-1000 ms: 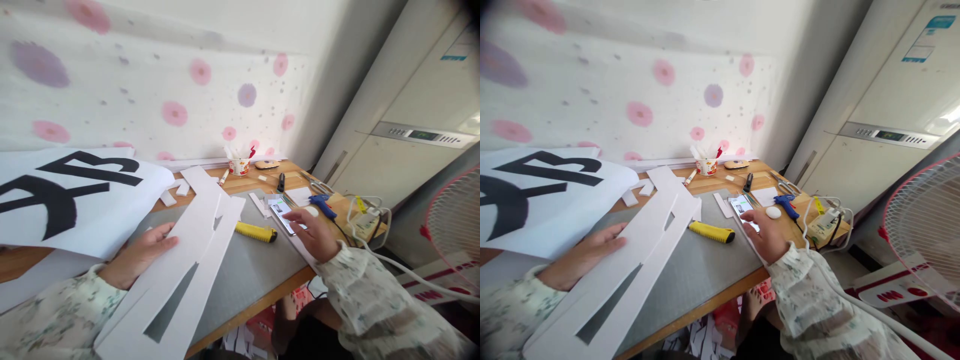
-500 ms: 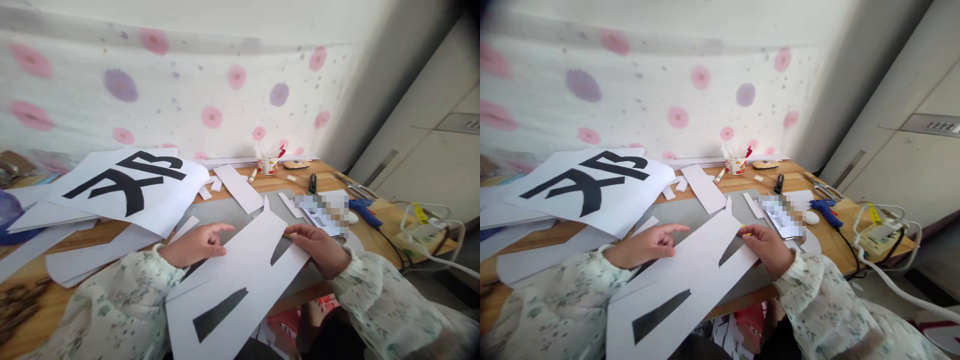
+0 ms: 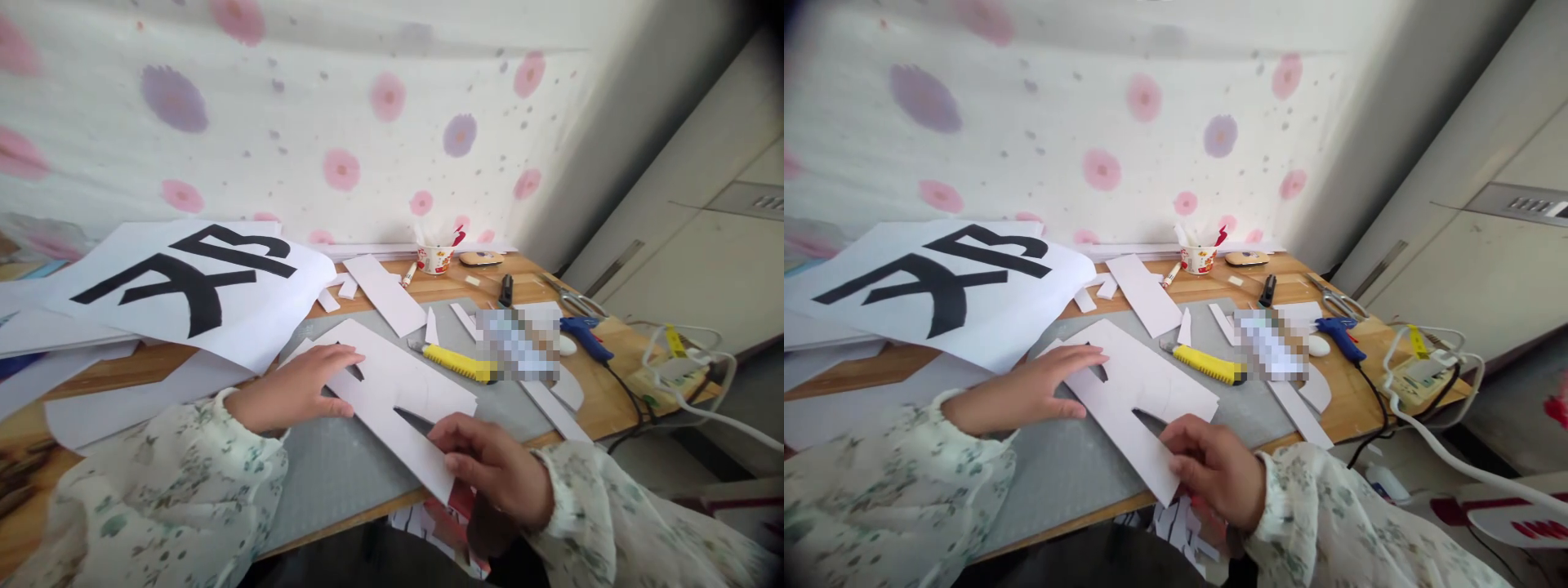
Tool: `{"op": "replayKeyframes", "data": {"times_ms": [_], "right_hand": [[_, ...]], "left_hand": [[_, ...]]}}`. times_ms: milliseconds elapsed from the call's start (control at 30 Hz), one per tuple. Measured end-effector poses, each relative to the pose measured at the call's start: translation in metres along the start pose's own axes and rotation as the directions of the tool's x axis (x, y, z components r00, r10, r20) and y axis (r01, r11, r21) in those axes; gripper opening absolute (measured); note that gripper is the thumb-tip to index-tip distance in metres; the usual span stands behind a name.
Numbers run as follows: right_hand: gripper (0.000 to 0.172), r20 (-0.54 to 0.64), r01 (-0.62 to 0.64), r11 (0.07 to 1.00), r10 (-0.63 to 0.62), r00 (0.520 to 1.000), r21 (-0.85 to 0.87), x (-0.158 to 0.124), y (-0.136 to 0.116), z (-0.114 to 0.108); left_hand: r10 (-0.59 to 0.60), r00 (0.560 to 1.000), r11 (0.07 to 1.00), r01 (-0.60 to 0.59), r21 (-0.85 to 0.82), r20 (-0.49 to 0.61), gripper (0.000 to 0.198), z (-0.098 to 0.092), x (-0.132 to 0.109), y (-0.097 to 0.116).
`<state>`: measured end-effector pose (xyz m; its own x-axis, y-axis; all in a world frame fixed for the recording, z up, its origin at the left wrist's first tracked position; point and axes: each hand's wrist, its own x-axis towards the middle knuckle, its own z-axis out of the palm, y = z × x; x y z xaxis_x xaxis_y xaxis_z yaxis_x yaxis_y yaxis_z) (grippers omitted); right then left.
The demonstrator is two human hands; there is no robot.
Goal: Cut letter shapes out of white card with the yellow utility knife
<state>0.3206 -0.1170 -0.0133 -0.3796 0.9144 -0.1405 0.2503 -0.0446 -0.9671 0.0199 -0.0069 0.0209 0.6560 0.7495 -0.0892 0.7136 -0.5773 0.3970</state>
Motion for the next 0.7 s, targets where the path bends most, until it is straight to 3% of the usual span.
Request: {"op": "replayKeyframes", "data": {"times_ms": [67, 167, 233, 300, 333, 400, 467, 567, 700], "right_hand": [[0.025, 0.055, 0.056, 0.964, -0.043, 0.998, -0.258, -0.005, -0.008, -0.01], [0.026, -0.093, 0.05, 0.871, -0.109, 0.99, -0.489, -0.006, -0.013, -0.038], [0.026, -0.212, 0.08, 0.753, -0.284, 0.935, -0.654, 0.001, -0.008, -0.057], [0.026, -0.224, 0.106, 0.587, -0.46, 0.859, -0.802, 0.011, 0.001, -0.07], [0.028, -0.203, 0.093, 0.512, -0.492, 0.847, -0.854, 0.017, 0.006, -0.074], [0.036, -0.157, 0.04, 0.401, -0.448, 0.88, -0.915, 0.028, 0.012, -0.075], [0.044, -0.142, -0.025, 0.34, -0.322, 0.936, -0.94, 0.037, 0.013, -0.071], [0.046, -0.167, -0.103, 0.31, -0.186, 0.968, -0.945, 0.046, 0.006, -0.062], [0.042, -0.207, -0.168, 0.316, -0.096, 0.974, -0.934, 0.047, -0.006, -0.052]], "left_hand": [[-0.037, 0.999, 0.998, 0.037, 0.045, 0.012, 0.067, 0.006, 0.004, 0.0], [-0.073, 0.997, 0.994, 0.071, 0.088, 0.019, 0.06, 0.011, 0.007, -0.002], [-0.071, 0.997, 0.993, 0.071, 0.095, -0.003, 0.051, 0.013, 0.008, -0.001], [-0.046, 0.998, 0.996, 0.049, 0.081, -0.035, 0.037, 0.013, 0.01, 0.0], [-0.031, 0.998, 0.997, 0.035, 0.068, -0.05, 0.03, 0.013, 0.011, 0.0], [-0.002, 0.997, 0.999, 0.005, 0.045, -0.082, 0.021, 0.014, 0.012, 0.0], [0.029, 0.994, 0.999, -0.026, 0.025, -0.108, 0.017, 0.015, 0.013, -0.002], [0.058, 0.99, 0.998, -0.058, 0.0, -0.132, 0.021, 0.021, 0.016, -0.008], [0.09, 0.986, 0.996, -0.091, -0.001, -0.142, 0.022, 0.029, 0.019, -0.013]]}}
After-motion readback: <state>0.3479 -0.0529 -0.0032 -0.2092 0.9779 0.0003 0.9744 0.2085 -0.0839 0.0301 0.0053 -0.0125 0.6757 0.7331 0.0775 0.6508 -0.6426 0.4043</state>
